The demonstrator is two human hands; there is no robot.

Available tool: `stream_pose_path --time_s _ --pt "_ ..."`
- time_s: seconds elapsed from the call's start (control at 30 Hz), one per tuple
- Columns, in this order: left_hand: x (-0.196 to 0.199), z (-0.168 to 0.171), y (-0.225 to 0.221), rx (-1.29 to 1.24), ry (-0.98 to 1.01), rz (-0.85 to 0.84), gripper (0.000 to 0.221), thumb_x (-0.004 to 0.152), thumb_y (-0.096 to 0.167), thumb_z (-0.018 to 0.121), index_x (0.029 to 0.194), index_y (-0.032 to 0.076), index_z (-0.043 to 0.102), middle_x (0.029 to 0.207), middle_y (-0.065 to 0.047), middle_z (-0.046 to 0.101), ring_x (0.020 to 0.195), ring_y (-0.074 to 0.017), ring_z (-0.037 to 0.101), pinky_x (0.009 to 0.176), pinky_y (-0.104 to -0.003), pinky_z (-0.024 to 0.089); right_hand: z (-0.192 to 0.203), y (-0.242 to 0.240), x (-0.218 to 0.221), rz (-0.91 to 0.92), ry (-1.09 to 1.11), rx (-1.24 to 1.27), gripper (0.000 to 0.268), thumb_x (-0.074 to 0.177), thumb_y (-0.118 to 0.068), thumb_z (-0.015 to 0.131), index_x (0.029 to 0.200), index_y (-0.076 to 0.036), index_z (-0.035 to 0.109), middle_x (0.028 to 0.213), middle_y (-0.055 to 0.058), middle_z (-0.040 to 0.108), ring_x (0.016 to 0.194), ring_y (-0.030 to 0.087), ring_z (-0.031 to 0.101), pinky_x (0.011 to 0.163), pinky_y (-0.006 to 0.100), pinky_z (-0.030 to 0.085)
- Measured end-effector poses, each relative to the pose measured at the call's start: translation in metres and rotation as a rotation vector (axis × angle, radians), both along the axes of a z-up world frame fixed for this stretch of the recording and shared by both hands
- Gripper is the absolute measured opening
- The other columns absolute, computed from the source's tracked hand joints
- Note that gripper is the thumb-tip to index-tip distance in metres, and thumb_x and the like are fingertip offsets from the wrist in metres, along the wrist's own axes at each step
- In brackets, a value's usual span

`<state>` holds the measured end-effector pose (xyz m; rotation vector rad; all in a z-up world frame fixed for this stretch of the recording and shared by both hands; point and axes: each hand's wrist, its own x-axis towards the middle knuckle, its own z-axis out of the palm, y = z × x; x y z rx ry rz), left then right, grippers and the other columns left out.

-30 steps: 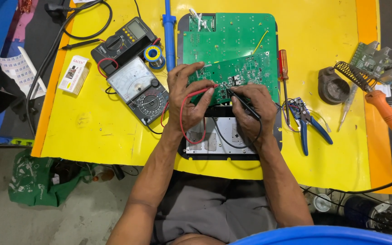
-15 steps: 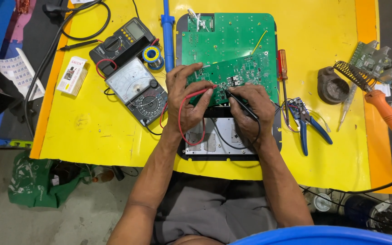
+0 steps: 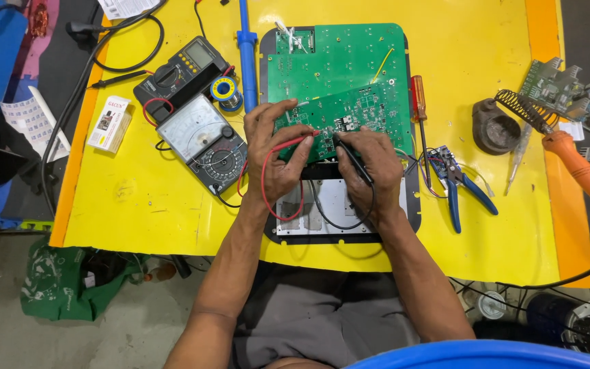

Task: Testing electronic components on a circuit board using a multimeter and performing repairs with a soldering iron.

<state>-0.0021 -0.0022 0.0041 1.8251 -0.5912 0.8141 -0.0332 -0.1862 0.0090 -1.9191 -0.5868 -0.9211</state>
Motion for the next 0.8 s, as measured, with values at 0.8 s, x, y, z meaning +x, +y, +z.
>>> stream_pose_path --time_s 0.8 --pt "0.0005 0.0 -0.0002 0.049 -0.002 0.004 0.009 0.097 0.016 0.074 0.106 0.017 0.077 0.137 -0.005 0.061 0.126 -0.0305 0.048 0.112 -0.05 0.037 -0.0036 0.0007 0.0011 -0.053 -0.068 -0.013 0.013 0.096 -0.005 0.077 0.107 0.001 0.077 0.103 0.013 0.079 0.095 0.032 0.072 0.097 0.047 0.06"
